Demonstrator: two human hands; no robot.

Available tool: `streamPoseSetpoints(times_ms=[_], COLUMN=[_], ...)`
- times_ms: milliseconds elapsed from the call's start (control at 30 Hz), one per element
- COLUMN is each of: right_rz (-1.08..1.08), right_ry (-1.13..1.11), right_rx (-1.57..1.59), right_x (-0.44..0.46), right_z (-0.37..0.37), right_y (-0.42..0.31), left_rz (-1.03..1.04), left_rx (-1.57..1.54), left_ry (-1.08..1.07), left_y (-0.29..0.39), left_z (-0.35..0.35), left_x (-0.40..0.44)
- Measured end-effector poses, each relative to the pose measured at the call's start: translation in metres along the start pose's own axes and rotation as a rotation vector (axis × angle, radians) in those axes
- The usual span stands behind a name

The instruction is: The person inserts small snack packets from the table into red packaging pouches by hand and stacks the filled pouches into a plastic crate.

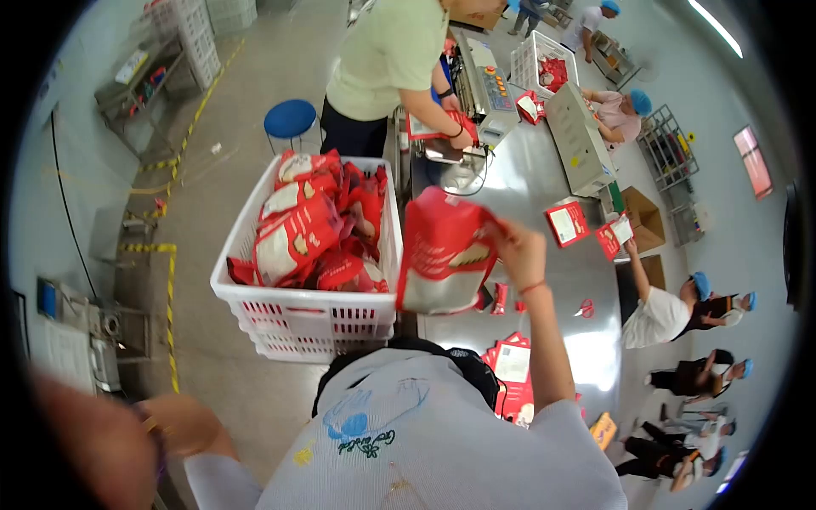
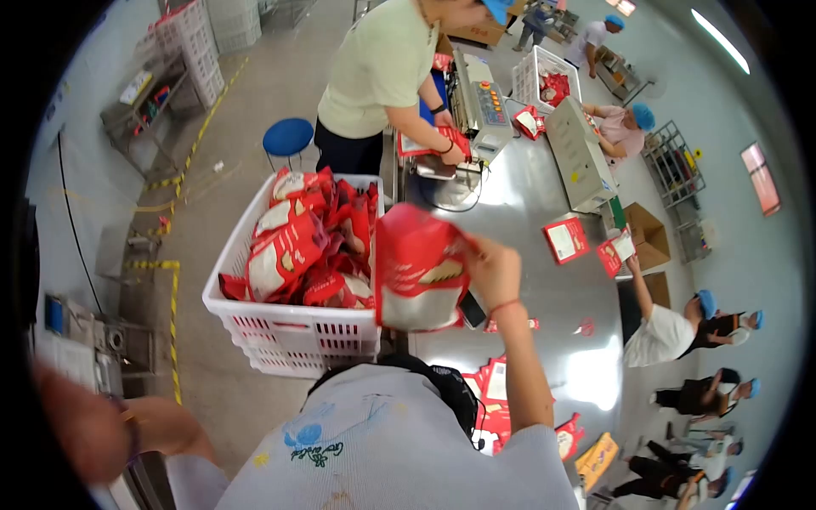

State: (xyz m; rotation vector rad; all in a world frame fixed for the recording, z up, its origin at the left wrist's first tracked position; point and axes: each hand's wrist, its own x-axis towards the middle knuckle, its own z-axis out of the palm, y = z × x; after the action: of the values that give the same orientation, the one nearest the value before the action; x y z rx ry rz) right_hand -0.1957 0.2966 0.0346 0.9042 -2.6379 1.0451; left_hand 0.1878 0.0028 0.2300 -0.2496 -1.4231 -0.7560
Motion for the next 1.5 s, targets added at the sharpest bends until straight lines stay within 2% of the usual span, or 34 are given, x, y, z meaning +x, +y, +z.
streamPoseSetpoints(times_ms=[33,67,100,133,200,233,267,300,367,400,467,500,533,567,600,633,667,700,767,867,900,967,1033,1067,1100,1167,1200,1233,1267,1300,1367,1433,1467,1500], right_rz=[-0.069,-0.120,-0.064,-0.075,-0.044,-0.051,-0.011,0.021,-0.231,-0.224,-0.042,0.073,0.093,0.118,0.144,0.150,0.144,0.140,0.064,0.111,0.046,-0.001,-0.116,0.209,0.216,-0.324,-0.380,-0.426,-0.471,-0.368,-0.453,-0.255,-0.129,-0.006], right_ry=[0.001,0.065,0.019,0.042,-0.066,-0.060,-0.026,-0.031,0.173,0.252,0.209,0.222,0.254,0.294,0.261,0.253,0.215,0.179,0.225,0.188,0.207,0.208,0.276,0.087,0.083,0.323,0.296,0.200,0.099,-0.201,-0.541,-0.950,-0.975,-0.995], right_rx=[-0.098,-0.156,-0.273,-0.398,-0.400,-0.192,-0.150,-0.190,-0.495,-0.444,-0.445,-0.037,0.106,0.262,0.251,0.259,0.229,0.205,0.204,0.289,0.251,0.225,0.322,0.620,0.632,0.221,0.107,0.220,0.334,0.546,0.839,1.061,0.990,0.910], right_x=[0.013,0.022,0.034,0.045,0.069,0.079,0.077,0.086,0.097,0.110,0.097,0.110,0.113,0.116,0.117,0.113,0.114,0.122,0.131,0.138,0.143,0.152,0.162,0.160,0.157,0.158,0.149,0.138,0.124,0.106,0.073,0.056,0.049,0.043], right_z=[-0.005,-0.006,-0.018,-0.018,-0.024,-0.022,-0.029,-0.033,-0.034,-0.036,-0.031,-0.023,-0.023,-0.021,-0.021,-0.012,-0.003,0.001,0.020,0.026,0.028,0.040,0.051,0.049,0.051,0.055,0.051,0.058,0.067,0.071,0.104,0.106,0.107,0.104], right_y=[0.000,0.012,-0.009,0.009,0.016,0.032,0.006,0.031,0.069,0.062,0.055,0.076,0.065,0.045,0.031,0.028,0.027,0.032,0.050,0.042,0.048,0.064,0.066,0.059,0.058,0.055,0.048,0.040,0.027,0.004,-0.015,-0.033,-0.025,-0.014], left_rz=[0.176,0.326,0.418,0.479,0.523,0.534,0.532,0.519,0.495,0.486,0.270,0.083,-0.137,-0.403,-0.639,-0.815,-1.012,-1.153,-0.740,-0.869,-0.870,-0.928,-0.786,-0.856,-0.931,-0.918,-0.954,-0.991,-0.937,-0.951,-1.324,-1.252,-1.205,-1.253], left_rx=[-0.131,-0.120,-0.059,-0.016,0.041,0.058,0.068,0.091,0.153,0.163,0.243,0.346,0.461,0.550,0.568,0.420,0.545,0.703,1.161,1.227,1.233,1.081,1.202,1.169,1.121,1.013,0.871,0.731,0.717,0.735,0.567,0.362,0.287,0.232], left_ry=[0.172,0.191,0.141,0.113,0.025,0.007,-0.001,0.006,0.083,0.110,0.136,0.116,0.054,-0.081,-0.242,-0.289,-0.422,-0.674,-0.874,-1.017,-1.034,-0.909,-0.808,-0.718,-0.645,-0.674,-0.660,-0.640,-0.711,-0.707,-0.631,-0.628,-0.675,-0.632], left_y=[0.016,0.024,0.029,0.031,0.034,0.033,0.032,0.033,0.039,0.041,0.021,0.000,-0.020,-0.047,-0.075,-0.095,-0.128,-0.151,-0.172,-0.206,-0.212,-0.213,-0.204,-0.196,-0.187,-0.172,-0.158,-0.143,-0.132,-0.121,-0.105,-0.104,-0.108,-0.106], left_z=[-0.018,-0.031,-0.038,-0.044,-0.047,-0.046,-0.045,-0.045,-0.056,-0.058,-0.064,-0.058,-0.049,-0.028,0.002,0.043,0.056,0.069,0.097,0.095,0.087,0.066,0.056,0.052,0.053,0.040,0.049,0.063,0.073,0.092,0.136,0.158,0.159,0.161], left_x=[0.025,0.036,0.037,0.036,0.042,0.045,0.046,0.047,0.035,0.032,0.026,0.015,-0.007,-0.037,-0.074,-0.121,-0.181,-0.224,-0.307,-0.364,-0.368,-0.371,-0.349,-0.335,-0.316,-0.281,-0.256,-0.231,-0.212,-0.191,-0.153,-0.139,-0.141,-0.141])
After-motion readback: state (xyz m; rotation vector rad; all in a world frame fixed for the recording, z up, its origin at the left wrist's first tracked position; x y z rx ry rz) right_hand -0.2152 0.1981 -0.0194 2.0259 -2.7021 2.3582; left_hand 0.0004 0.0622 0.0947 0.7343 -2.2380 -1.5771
